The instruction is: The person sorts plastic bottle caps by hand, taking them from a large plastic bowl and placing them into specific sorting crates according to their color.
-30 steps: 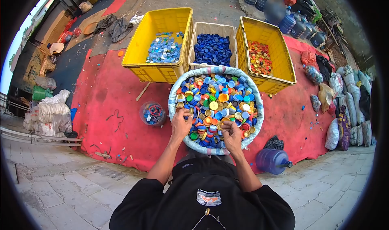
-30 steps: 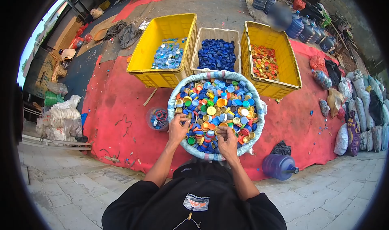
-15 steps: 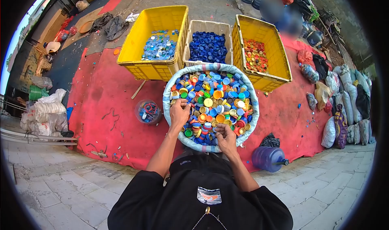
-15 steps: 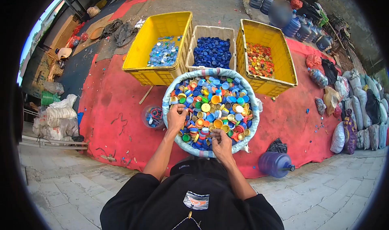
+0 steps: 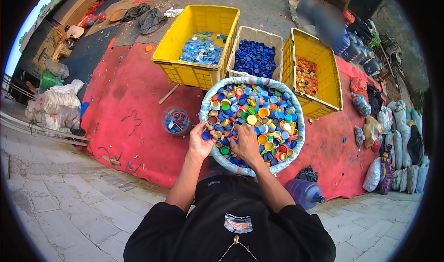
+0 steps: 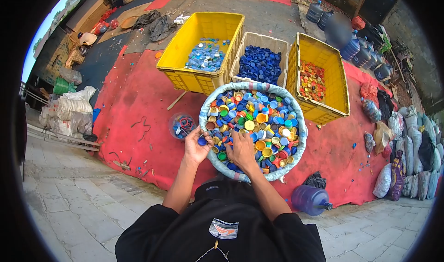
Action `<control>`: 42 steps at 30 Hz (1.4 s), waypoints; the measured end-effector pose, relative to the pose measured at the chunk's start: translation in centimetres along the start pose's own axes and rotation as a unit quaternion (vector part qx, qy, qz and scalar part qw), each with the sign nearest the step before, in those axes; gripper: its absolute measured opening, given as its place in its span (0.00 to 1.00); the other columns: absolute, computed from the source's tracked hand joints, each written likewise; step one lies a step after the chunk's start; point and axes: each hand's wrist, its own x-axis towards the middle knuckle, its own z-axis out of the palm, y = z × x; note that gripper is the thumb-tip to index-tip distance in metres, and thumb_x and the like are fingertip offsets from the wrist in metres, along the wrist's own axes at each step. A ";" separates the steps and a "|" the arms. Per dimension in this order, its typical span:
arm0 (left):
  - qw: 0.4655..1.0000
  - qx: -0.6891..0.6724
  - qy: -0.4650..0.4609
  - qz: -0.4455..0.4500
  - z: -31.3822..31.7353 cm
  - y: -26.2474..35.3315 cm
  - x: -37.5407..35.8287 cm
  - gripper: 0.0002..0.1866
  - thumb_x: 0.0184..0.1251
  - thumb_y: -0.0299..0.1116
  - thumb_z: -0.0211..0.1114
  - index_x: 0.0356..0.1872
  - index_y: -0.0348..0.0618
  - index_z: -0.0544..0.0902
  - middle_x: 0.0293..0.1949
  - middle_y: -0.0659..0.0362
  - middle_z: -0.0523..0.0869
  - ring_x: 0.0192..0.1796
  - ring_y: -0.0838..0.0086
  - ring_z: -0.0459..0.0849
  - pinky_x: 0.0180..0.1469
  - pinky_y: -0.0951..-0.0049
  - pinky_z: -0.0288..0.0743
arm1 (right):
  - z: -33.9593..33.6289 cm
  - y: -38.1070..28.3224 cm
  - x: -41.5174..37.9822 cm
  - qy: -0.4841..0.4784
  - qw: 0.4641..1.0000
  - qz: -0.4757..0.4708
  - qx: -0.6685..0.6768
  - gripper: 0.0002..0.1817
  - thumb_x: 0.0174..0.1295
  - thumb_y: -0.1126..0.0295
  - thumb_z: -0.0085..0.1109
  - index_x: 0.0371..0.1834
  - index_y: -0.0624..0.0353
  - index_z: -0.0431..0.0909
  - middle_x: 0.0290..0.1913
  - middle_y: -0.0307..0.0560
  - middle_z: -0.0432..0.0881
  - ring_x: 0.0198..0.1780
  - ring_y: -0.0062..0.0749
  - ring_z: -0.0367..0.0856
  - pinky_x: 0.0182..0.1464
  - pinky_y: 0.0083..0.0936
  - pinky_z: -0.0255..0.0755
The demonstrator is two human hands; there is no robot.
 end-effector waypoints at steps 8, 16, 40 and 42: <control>0.997 0.057 0.040 0.037 -1.5 0.0 -1.6 0.07 0.70 0.38 0.63 0.33 0.48 0.78 0.27 0.64 0.80 0.27 0.79 0.76 0.33 0.76 0.73 | 2.2 -0.2 1.1 -0.073 0.995 0.023 -0.067 0.31 0.49 0.67 0.68 0.59 0.61 0.71 0.39 0.52 0.84 0.47 0.52 0.75 0.44 0.47 0.64; 0.952 0.270 0.076 0.121 -0.8 -1.2 -2.5 0.09 0.64 0.33 0.69 0.36 0.47 0.76 0.27 0.70 0.75 0.24 0.88 0.68 0.26 0.83 0.63 | 0.1 -0.7 1.4 0.010 0.974 0.069 0.214 0.32 0.50 0.72 0.71 0.60 0.63 0.70 0.42 0.49 0.81 0.42 0.39 0.77 0.47 0.38 0.70; 0.473 0.834 0.087 0.271 -0.1 -4.3 -3.5 0.22 0.55 0.38 0.74 0.46 0.38 0.77 0.41 0.46 0.85 0.42 0.50 0.86 0.42 0.54 0.78 | -4.3 2.2 -3.1 0.029 0.504 0.297 0.810 0.23 0.58 0.62 0.54 0.56 0.59 0.72 0.44 0.49 0.80 0.44 0.38 0.79 0.48 0.35 0.74; 0.465 0.844 0.091 0.250 -0.2 -4.5 -3.2 0.23 0.54 0.38 0.75 0.47 0.38 0.77 0.45 0.45 0.85 0.47 0.52 0.86 0.45 0.56 0.79 | -4.0 2.2 -3.4 0.036 0.493 0.296 0.818 0.24 0.56 0.63 0.54 0.57 0.59 0.71 0.45 0.50 0.80 0.45 0.40 0.79 0.50 0.36 0.74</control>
